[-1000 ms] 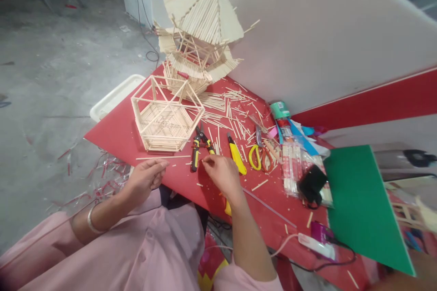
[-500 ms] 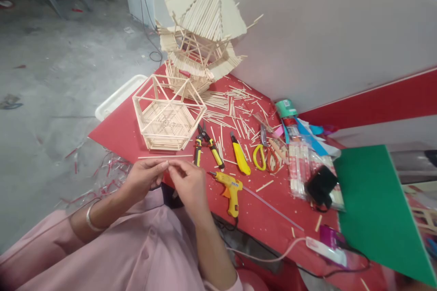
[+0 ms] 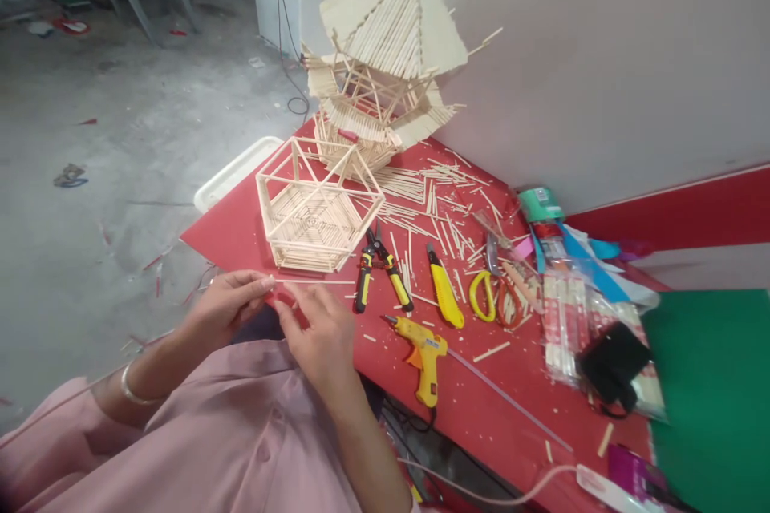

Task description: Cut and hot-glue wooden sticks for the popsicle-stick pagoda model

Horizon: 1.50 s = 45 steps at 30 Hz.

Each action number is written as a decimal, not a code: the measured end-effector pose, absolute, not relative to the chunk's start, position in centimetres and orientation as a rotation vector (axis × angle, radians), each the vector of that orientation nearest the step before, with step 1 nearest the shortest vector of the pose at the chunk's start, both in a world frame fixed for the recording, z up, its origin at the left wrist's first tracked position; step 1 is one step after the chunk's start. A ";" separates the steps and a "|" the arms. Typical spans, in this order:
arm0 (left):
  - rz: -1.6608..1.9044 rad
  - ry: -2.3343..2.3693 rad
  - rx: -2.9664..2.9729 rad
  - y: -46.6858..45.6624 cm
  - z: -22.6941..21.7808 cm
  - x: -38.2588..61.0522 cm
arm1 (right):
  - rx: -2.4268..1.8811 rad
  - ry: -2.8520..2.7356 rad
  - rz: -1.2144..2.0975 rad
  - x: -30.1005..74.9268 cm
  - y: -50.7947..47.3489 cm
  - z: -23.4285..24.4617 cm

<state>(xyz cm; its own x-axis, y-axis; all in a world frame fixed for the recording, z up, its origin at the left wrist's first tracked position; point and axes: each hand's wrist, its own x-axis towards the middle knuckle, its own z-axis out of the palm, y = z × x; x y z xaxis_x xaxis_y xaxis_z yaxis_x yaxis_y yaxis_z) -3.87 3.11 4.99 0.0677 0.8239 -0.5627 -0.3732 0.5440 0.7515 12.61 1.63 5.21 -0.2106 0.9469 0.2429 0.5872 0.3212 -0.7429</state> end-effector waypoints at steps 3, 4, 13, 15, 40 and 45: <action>0.877 1.139 0.484 3.4 4.8 -3.8 | -1.336 -1.973 0.683 12.3 2.4 5.1; 0.857 1.127 0.486 3.5 4.7 -3.9 | -1.330 -1.989 0.702 12.3 2.7 5.1; 0.803 1.057 0.468 4.8 4.6 -4.9 | -1.341 -1.979 0.700 11.8 3.8 5.4; 0.842 1.076 0.451 4.9 4.6 -4.9 | -1.375 -1.947 0.654 11.6 4.1 5.3; 0.822 0.964 0.529 3.0 4.5 -1.7 | -1.671 -1.733 0.623 17.9 0.4 6.3; 0.903 0.960 0.568 3.0 4.1 1.3 | -2.070 -1.655 0.324 25.8 1.3 5.9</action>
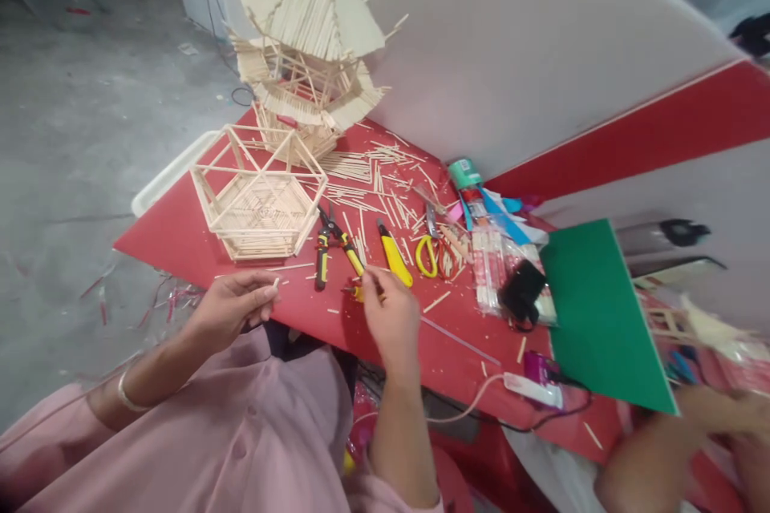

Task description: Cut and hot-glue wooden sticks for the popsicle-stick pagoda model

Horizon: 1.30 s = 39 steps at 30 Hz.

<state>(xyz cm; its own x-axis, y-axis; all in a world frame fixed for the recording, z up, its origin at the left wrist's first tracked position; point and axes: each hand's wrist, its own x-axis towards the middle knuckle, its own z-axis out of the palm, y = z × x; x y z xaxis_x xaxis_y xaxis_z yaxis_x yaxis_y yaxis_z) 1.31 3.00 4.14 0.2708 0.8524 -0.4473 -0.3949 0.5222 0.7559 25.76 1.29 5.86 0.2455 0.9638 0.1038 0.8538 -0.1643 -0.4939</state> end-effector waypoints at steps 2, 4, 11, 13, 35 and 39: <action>0.920 0.957 0.576 3.0 4.0 2.2 | -2.276 -1.674 0.198 28.6 2.5 5.6; 0.936 0.956 0.601 2.9 3.8 2.6 | -2.461 -1.760 0.145 30.6 3.9 5.3; 0.958 1.016 0.658 2.5 3.7 2.4 | -2.777 -1.610 0.054 35.1 7.7 5.1; 0.978 1.030 0.657 2.6 3.8 2.3 | -2.852 -1.530 0.108 36.9 8.9 5.0; 1.008 0.995 0.862 3.3 4.1 2.4 | -1.891 -1.964 0.505 25.1 -3.2 7.9; 0.972 0.982 1.034 2.5 4.4 1.7 | -1.755 -2.291 0.357 21.8 -4.0 6.4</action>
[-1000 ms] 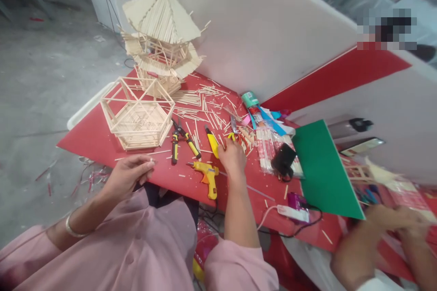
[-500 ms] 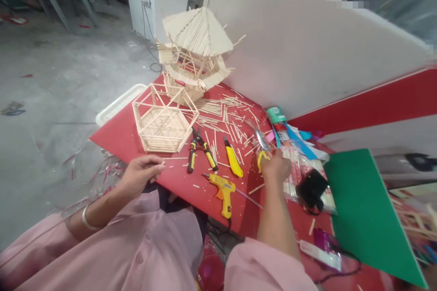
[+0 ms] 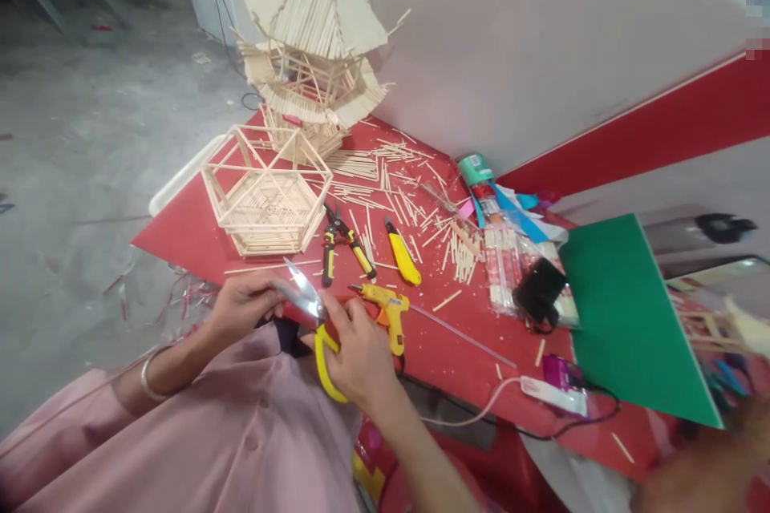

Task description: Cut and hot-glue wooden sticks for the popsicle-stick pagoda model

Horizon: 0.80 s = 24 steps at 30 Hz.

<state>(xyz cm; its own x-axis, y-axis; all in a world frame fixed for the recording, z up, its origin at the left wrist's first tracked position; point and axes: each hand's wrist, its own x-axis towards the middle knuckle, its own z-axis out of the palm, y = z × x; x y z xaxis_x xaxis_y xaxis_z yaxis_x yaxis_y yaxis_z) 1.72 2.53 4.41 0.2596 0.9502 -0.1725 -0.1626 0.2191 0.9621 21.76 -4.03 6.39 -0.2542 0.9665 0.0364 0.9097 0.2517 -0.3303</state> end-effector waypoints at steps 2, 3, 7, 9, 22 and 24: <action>0.979 0.985 1.095 2.1 4.3 1.3 | -1.728 -2.349 0.327 21.3 -3.8 6.1; 0.992 0.987 1.109 2.0 4.2 1.1 | -1.717 -2.367 0.330 21.2 -3.6 6.1; 1.036 0.980 1.134 1.6 3.5 0.5 | -1.704 -2.391 0.377 20.7 -3.7 6.1; 1.042 0.973 1.163 1.6 3.4 0.4 | -1.710 -2.378 0.426 20.6 -3.9 6.0; 0.925 1.004 1.444 1.1 2.3 0.0 | -1.753 -2.189 0.831 19.8 -6.3 3.9; 0.919 0.994 1.436 0.9 2.1 0.1 | -1.766 -2.207 0.784 19.9 -6.6 3.7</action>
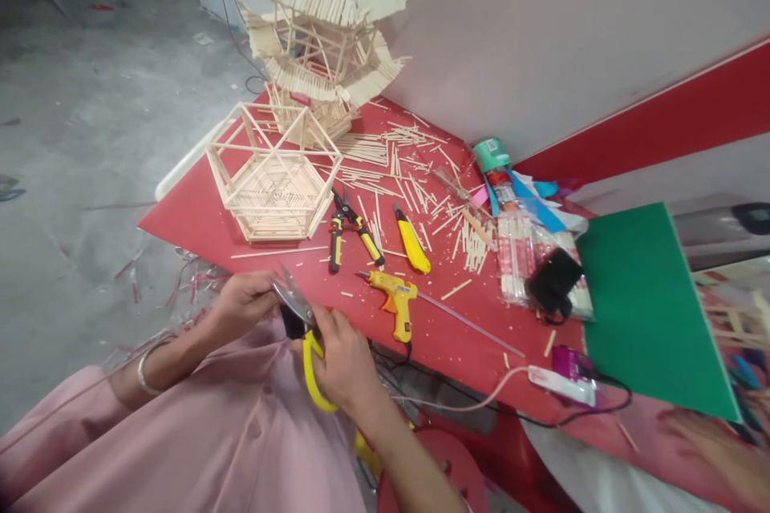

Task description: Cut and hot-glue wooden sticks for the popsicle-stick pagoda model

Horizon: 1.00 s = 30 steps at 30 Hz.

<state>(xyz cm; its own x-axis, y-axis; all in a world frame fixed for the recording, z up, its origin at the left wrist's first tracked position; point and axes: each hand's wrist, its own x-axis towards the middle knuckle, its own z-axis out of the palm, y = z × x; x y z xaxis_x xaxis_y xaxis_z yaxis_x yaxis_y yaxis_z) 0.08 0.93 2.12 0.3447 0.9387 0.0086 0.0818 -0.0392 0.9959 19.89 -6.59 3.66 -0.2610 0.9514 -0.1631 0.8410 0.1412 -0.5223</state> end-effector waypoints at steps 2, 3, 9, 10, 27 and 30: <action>0.912 0.984 1.419 0.8 2.1 0.2 | -1.742 -2.206 0.749 20.0 -6.9 3.3; 0.902 0.986 1.402 0.7 2.2 0.3 | -1.717 -2.195 0.749 20.0 -7.1 3.2; 0.782 0.959 1.135 0.4 2.5 0.8 | -1.614 -2.074 0.737 20.5 -8.3 3.3; 0.758 0.953 1.060 0.5 2.5 0.9 | -1.638 -2.049 0.669 21.1 -8.2 3.8; 0.820 0.870 0.285 2.4 5.1 -2.8 | -2.467 -1.668 -0.273 33.4 5.3 6.6; 0.761 0.814 0.185 2.9 5.1 -3.2 | -2.073 -1.654 0.065 27.3 2.7 7.7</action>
